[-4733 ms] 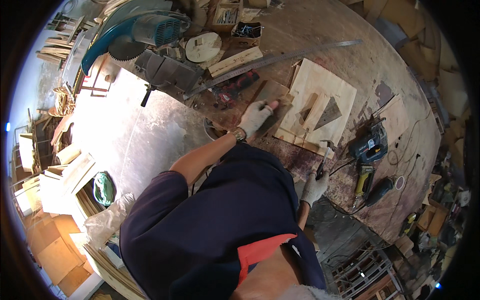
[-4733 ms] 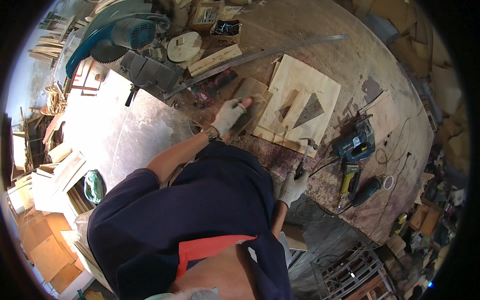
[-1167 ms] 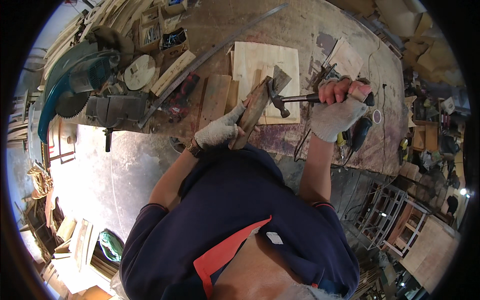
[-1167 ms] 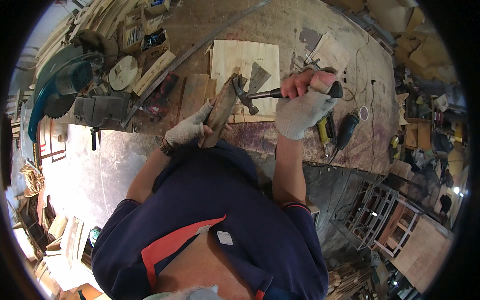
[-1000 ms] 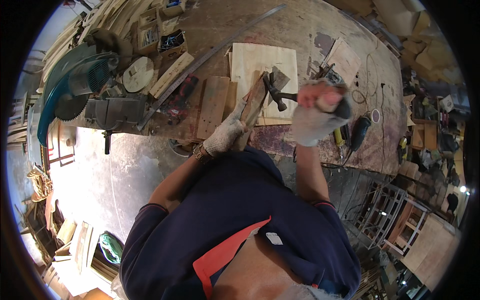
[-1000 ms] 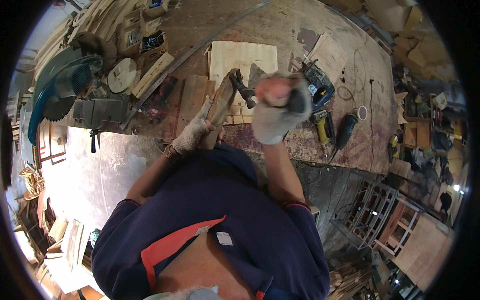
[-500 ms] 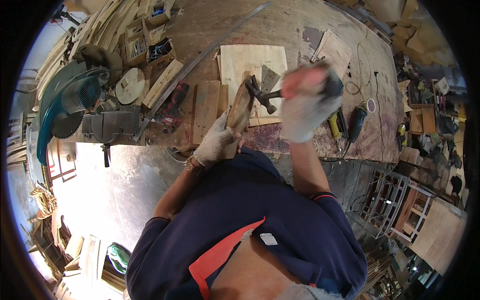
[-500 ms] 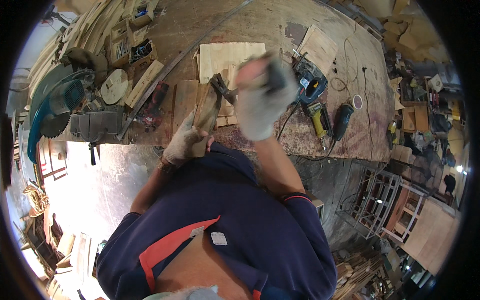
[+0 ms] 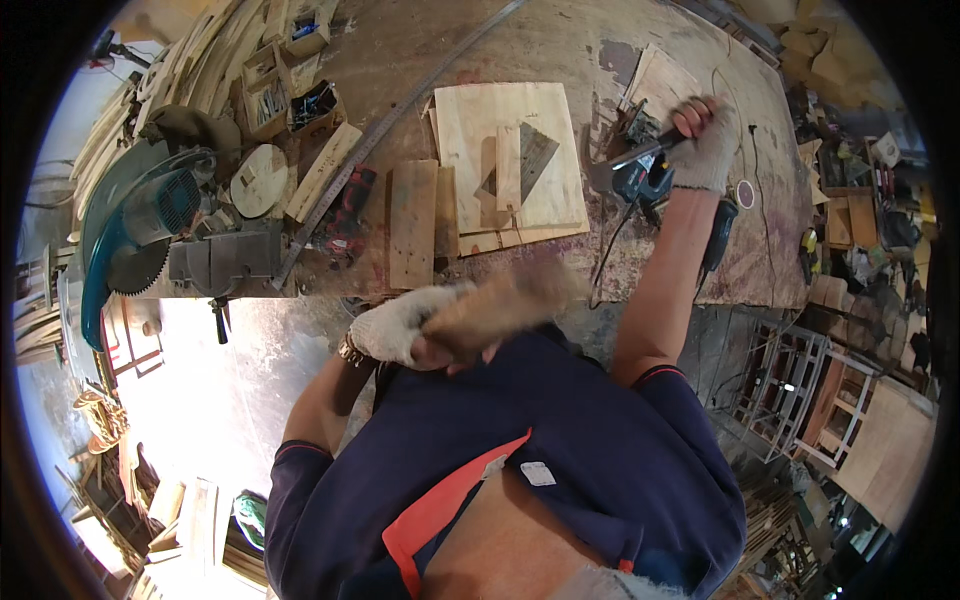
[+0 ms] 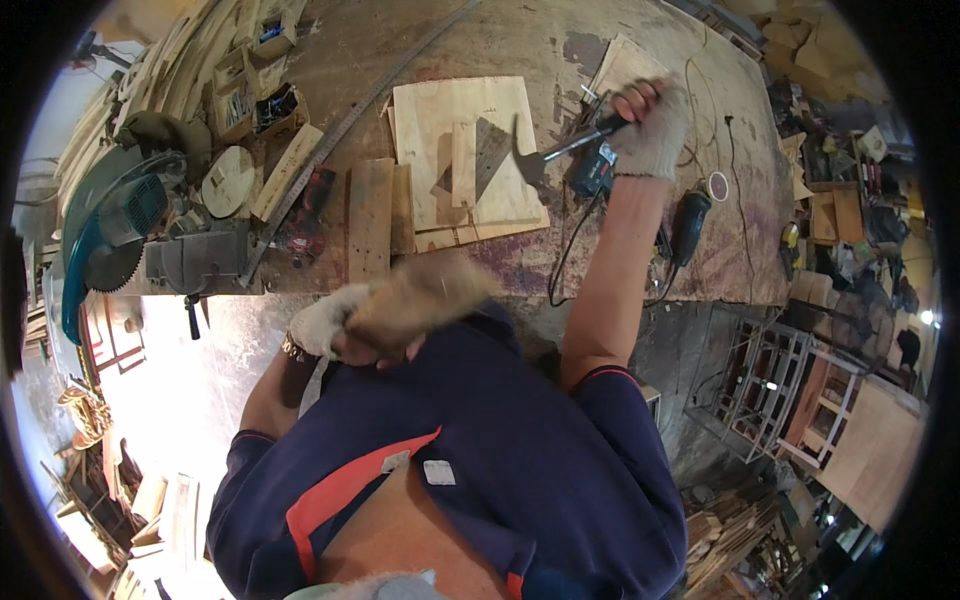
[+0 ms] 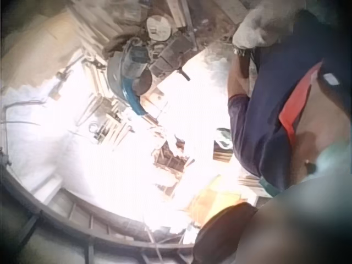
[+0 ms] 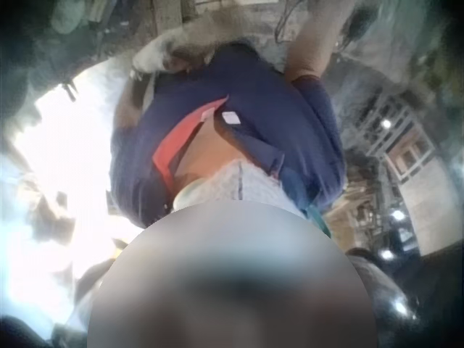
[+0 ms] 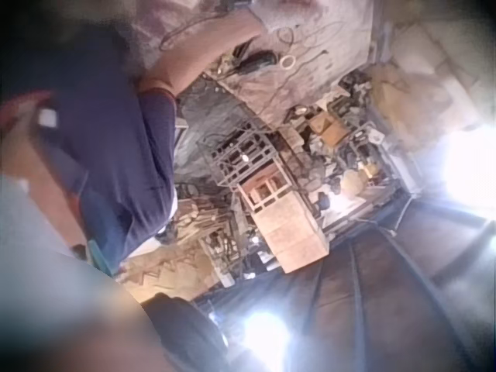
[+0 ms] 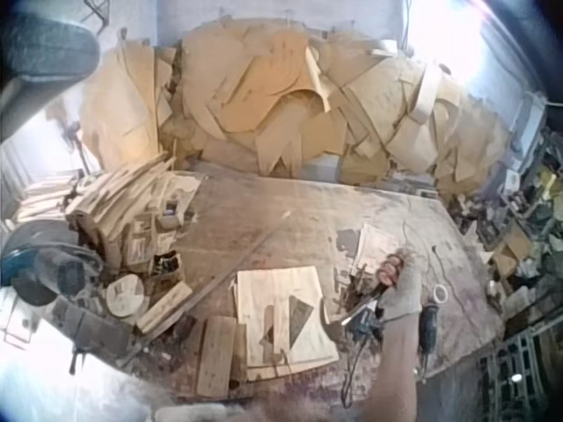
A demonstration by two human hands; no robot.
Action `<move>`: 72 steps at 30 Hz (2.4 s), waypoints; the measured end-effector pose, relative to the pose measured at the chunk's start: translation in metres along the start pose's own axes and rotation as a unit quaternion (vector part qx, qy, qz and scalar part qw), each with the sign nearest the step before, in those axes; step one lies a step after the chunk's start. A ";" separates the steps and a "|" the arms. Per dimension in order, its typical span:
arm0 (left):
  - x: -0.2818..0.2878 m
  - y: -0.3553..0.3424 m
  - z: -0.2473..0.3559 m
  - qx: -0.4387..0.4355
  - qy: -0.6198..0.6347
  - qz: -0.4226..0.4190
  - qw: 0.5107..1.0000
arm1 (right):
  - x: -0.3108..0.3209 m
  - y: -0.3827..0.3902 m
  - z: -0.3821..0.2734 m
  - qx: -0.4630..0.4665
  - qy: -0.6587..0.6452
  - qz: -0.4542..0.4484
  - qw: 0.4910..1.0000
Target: The person uses a miter saw to cut small wooden pieces, repeatedly positioning and cutting them. They also use a hammer to tap a piece of wood on a workbench. The task involves handling wood pieces and operating power tools in a workshop setting.
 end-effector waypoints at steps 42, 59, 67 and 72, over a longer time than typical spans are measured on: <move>0.130 -0.014 -0.189 0.155 0.427 0.264 0.851 | 0.064 0.248 0.143 -0.242 0.600 -0.006 0.763; 0.127 -0.011 -0.191 0.139 0.474 0.259 0.830 | 0.120 0.273 0.175 -0.145 0.705 -0.084 0.689; 0.115 -0.010 -0.201 0.090 0.429 0.251 0.863 | 0.139 0.270 0.187 -0.237 0.756 -0.150 0.591; 0.075 -0.001 -0.195 0.027 0.340 0.196 0.919 | 0.143 0.262 0.174 -0.168 0.751 0.001 0.638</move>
Point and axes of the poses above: each hand's wrist, its own y-axis away from the middle knuckle, its own x-axis out of the back of the hand, z = x × y, the point moved 3 cm from there along -y, towards the middle knuckle, and after that the axes turned 12 degrees about -z, right-handed, at the moved point
